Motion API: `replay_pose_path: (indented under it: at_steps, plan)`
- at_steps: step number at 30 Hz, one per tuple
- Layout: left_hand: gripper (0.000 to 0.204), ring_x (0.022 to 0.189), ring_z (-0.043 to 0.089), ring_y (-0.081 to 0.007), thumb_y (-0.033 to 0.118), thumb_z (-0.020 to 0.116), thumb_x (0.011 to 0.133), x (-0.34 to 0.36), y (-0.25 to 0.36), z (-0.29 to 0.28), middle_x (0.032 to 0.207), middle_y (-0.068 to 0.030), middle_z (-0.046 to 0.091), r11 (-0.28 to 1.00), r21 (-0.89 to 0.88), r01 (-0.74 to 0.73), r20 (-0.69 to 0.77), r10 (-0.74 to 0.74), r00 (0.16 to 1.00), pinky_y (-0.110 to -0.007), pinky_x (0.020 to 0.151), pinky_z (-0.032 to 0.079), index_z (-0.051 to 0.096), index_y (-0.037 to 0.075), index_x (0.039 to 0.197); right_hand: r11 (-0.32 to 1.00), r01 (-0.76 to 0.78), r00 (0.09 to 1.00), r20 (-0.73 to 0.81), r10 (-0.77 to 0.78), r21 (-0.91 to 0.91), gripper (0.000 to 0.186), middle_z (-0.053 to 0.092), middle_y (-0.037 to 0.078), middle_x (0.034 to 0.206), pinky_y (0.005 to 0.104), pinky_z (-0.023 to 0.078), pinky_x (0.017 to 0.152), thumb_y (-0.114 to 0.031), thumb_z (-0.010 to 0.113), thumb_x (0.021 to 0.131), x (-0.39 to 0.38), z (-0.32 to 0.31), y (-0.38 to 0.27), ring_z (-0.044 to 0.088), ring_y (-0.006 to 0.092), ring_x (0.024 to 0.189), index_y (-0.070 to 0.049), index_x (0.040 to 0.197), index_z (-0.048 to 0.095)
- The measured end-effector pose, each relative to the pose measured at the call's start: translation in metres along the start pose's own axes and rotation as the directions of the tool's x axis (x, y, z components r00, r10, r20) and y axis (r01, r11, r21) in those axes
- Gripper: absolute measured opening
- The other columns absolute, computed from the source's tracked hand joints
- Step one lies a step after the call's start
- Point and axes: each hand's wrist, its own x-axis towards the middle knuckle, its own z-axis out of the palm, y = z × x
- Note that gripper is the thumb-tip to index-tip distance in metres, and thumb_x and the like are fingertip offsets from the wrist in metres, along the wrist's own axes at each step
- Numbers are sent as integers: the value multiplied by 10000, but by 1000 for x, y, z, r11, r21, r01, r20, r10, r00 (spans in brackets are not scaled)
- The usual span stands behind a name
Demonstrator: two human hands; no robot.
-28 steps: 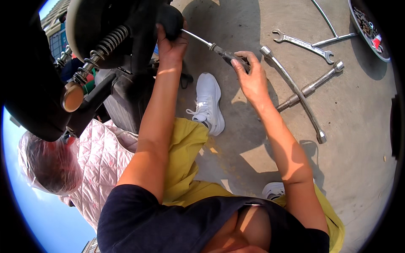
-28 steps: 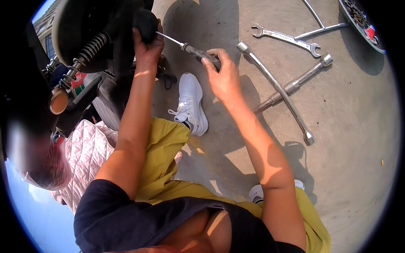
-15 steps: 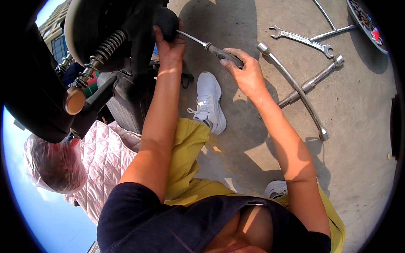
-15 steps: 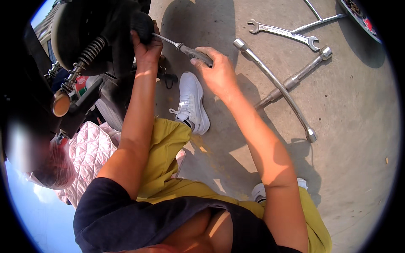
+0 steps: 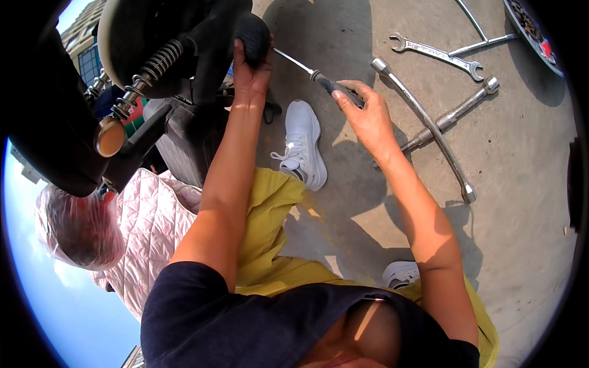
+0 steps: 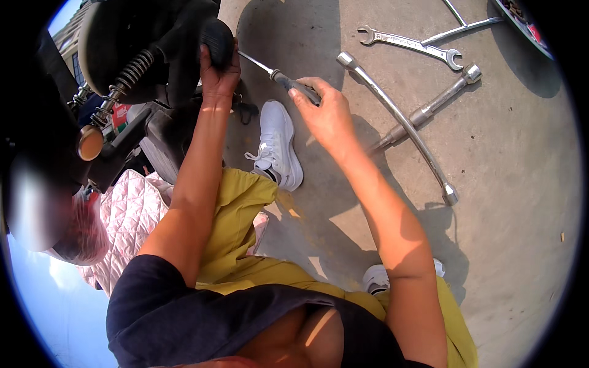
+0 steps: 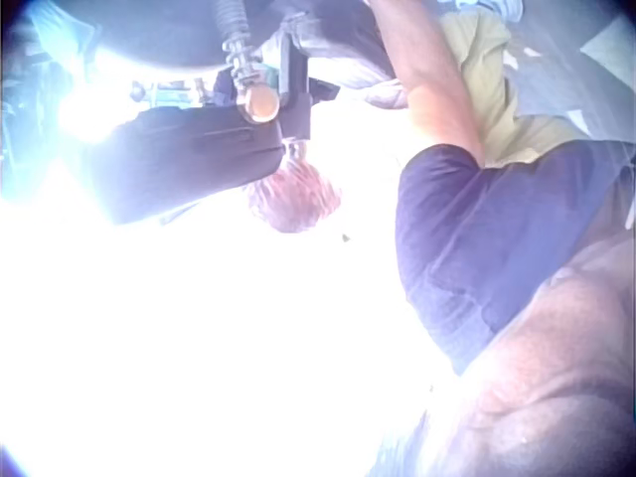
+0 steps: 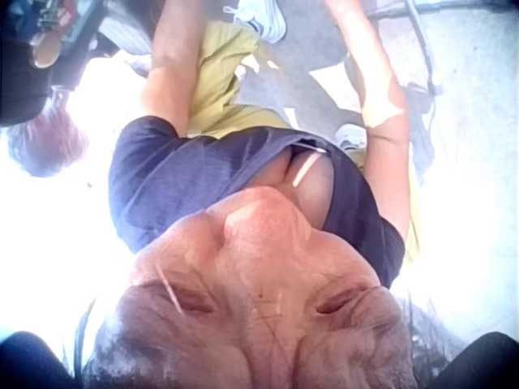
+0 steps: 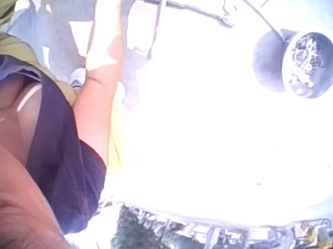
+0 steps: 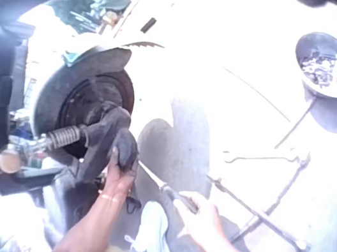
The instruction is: The person removes a plastic cover from the rear of a scooter using a screwdriver, then reattaches it and tightens the screws. The person works on the scooter's rear fender area while sitting on the ground.
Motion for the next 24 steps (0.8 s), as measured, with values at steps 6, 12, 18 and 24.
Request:
replay_pose_path:
  at_steps: [6, 12, 18, 24]
  plan:
    - [550, 1058, 566, -347, 176, 809, 659, 7, -9, 0, 1120, -121, 612, 983, -144, -113, -12, 113, 994, -459, 952, 480, 565, 38, 1132, 995, -97, 995, 34, 96, 25, 296, 660, 115, 819, 296, 471, 721, -226, 644, 841, -7, -7, -4, 608, 166, 768, 7, 1022, 627]
    - [535, 1055, 569, -349, 206, 800, 672, 11, -7, -4, 1118, -136, 611, 982, -168, -88, -43, 82, 996, -458, 925, 495, 573, 35, 1125, 999, -24, 1000, 19, 23, 30, 300, 651, 107, 813, 293, 464, 708, -229, 644, 834, -13, 1, -1, 585, 152, 750, 6, 1021, 625]
    - [567, 1024, 585, -305, 202, 815, 662, -4, -11, 8, 1130, -95, 603, 976, -214, -41, -118, 16, 993, -482, 893, 519, 549, 74, 1146, 996, -29, 998, 51, 25, 88, 316, 626, 62, 780, 269, 460, 667, -254, 635, 838, -19, 7, 5, 575, 126, 727, 3, 1022, 623]
    - [615, 1062, 578, -272, 215, 832, 655, -31, -51, 14, 1147, -65, 597, 996, 83, 40, 37, -43, 998, -454, 924, 510, 527, 87, 1174, 838, -167, 983, 153, 101, 520, 322, 512, 1, 653, 169, 258, 409, -313, 596, 884, -12, -11, -2, 344, 8, 454, -42, 1058, 587]
